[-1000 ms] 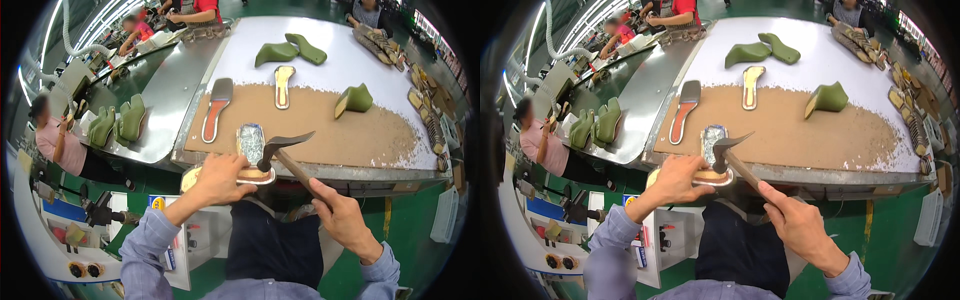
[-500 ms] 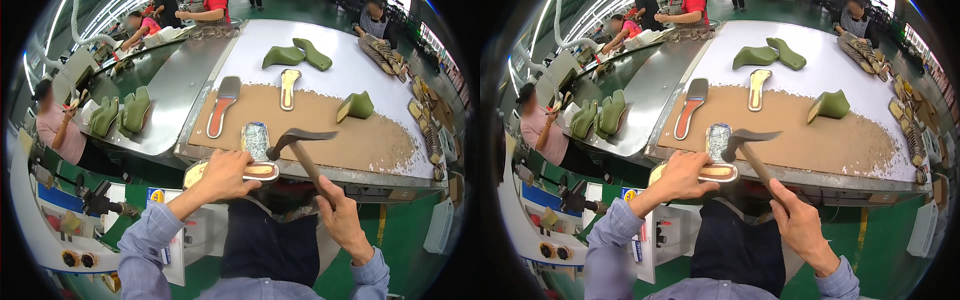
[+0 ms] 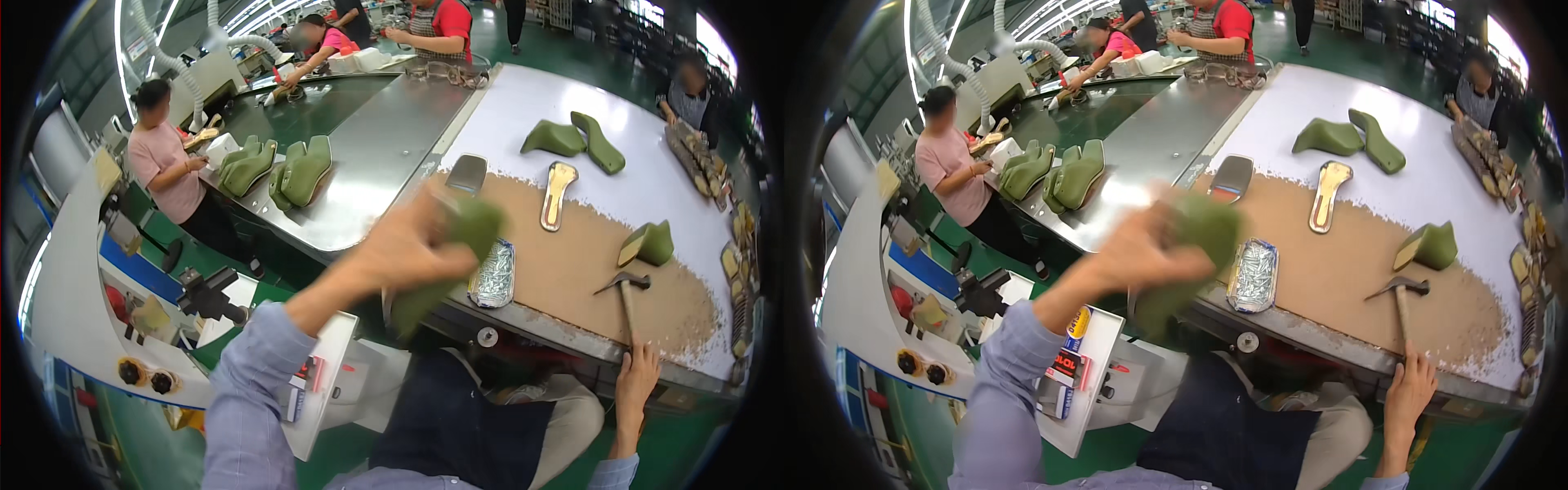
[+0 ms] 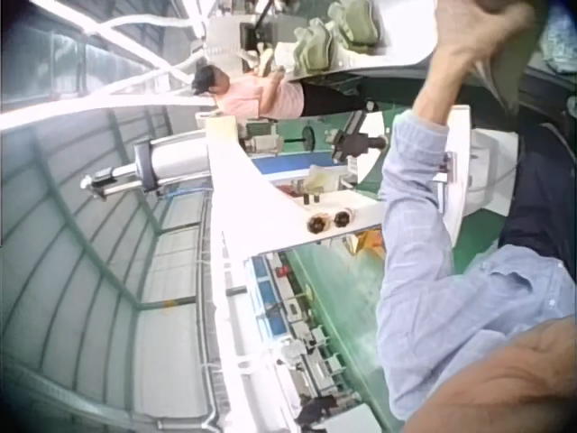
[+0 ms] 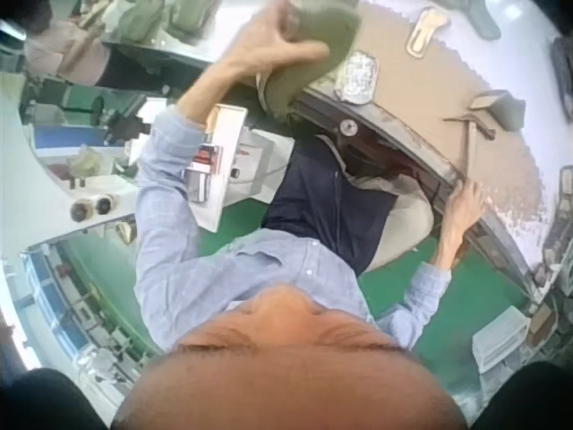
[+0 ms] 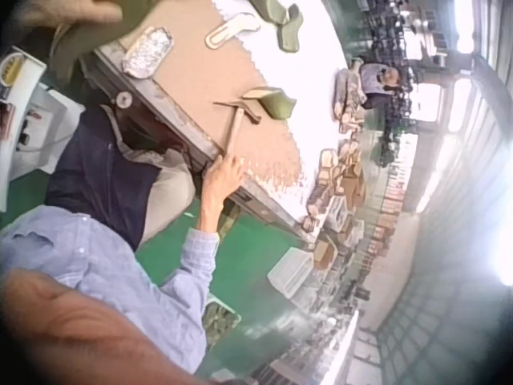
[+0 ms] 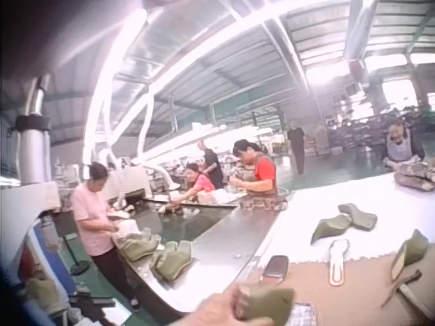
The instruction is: The person assembles green slipper uppers onto insoles at a factory workstation. They repeatedly pick up a slipper upper and an insole, align them, and use a hammer to drive staples from a foil-wrapped pack into the insole to secure the upper. Completed units are placed on a metal tray to the left.
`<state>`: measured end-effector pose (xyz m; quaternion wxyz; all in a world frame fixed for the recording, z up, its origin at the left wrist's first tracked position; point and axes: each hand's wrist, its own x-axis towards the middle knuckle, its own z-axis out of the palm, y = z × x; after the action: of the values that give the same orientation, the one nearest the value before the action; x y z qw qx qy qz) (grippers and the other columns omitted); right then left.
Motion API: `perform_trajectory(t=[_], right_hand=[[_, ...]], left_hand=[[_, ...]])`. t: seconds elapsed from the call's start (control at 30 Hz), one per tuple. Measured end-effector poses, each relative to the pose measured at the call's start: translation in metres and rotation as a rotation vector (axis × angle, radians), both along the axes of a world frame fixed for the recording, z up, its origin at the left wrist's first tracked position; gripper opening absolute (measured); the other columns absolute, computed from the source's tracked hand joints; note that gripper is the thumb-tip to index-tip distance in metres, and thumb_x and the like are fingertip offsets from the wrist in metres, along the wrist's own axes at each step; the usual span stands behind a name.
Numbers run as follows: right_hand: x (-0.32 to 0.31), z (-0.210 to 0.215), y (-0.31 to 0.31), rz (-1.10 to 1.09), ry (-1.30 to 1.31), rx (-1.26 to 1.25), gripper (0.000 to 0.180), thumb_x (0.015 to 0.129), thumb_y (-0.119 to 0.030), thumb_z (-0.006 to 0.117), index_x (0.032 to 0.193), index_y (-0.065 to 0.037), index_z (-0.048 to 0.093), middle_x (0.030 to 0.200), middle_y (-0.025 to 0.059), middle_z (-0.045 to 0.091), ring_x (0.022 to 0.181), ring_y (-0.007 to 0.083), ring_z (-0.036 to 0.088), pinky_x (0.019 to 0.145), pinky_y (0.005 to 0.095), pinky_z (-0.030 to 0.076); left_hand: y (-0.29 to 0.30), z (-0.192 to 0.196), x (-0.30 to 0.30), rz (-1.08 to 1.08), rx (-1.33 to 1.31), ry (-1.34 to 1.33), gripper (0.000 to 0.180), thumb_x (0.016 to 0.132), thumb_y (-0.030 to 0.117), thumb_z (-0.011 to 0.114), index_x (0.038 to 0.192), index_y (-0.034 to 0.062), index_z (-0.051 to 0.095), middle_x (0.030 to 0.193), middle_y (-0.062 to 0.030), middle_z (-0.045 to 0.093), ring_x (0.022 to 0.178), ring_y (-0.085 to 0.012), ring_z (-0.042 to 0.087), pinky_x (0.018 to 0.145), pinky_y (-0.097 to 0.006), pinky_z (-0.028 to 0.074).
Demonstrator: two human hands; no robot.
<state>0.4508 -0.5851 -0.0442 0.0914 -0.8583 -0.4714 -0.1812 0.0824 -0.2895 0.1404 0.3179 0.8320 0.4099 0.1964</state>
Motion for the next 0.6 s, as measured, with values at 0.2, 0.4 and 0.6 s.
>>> perform_trajectory(t=[0.2,0.4,0.6], right_hand=[[-0.007,-0.002,0.019,0.089,0.219,0.103,0.047,0.089,-0.006,0.067,0.135,-0.009,0.058,0.121,0.0174,0.058,0.111,0.0378,0.056,0.095,0.0475,0.043],[0.014,0.012,0.043,0.101,0.297,0.161,0.05,0.084,-0.012,0.073,0.132,-0.006,0.058,0.114,0.0212,0.062,0.105,0.042,0.058,0.09,0.0491,0.046],[0.094,0.042,0.123,0.122,0.153,0.153,0.076,0.08,-0.005,0.075,0.148,-0.016,0.044,0.14,0.021,0.05,0.127,0.0399,0.049,0.107,0.0486,0.042]], left_hand=[[0.112,-0.096,-0.136,0.518,0.348,-0.684,0.05,0.08,0.019,0.086,0.118,-0.0011,0.06,0.108,-0.013,0.071,0.096,-0.024,0.07,0.086,-0.036,0.055],[0.161,-0.205,-0.195,0.8,0.331,-0.272,0.054,0.08,0.037,0.082,0.117,0.0038,0.06,0.1,-0.0176,0.071,0.093,-0.0349,0.069,0.084,-0.043,0.053],[0.162,-0.172,-0.136,0.655,1.052,0.218,0.059,0.078,0.002,0.072,0.134,0.0011,0.053,0.134,-0.0227,0.057,0.127,-0.0396,0.053,0.107,-0.048,0.042]])
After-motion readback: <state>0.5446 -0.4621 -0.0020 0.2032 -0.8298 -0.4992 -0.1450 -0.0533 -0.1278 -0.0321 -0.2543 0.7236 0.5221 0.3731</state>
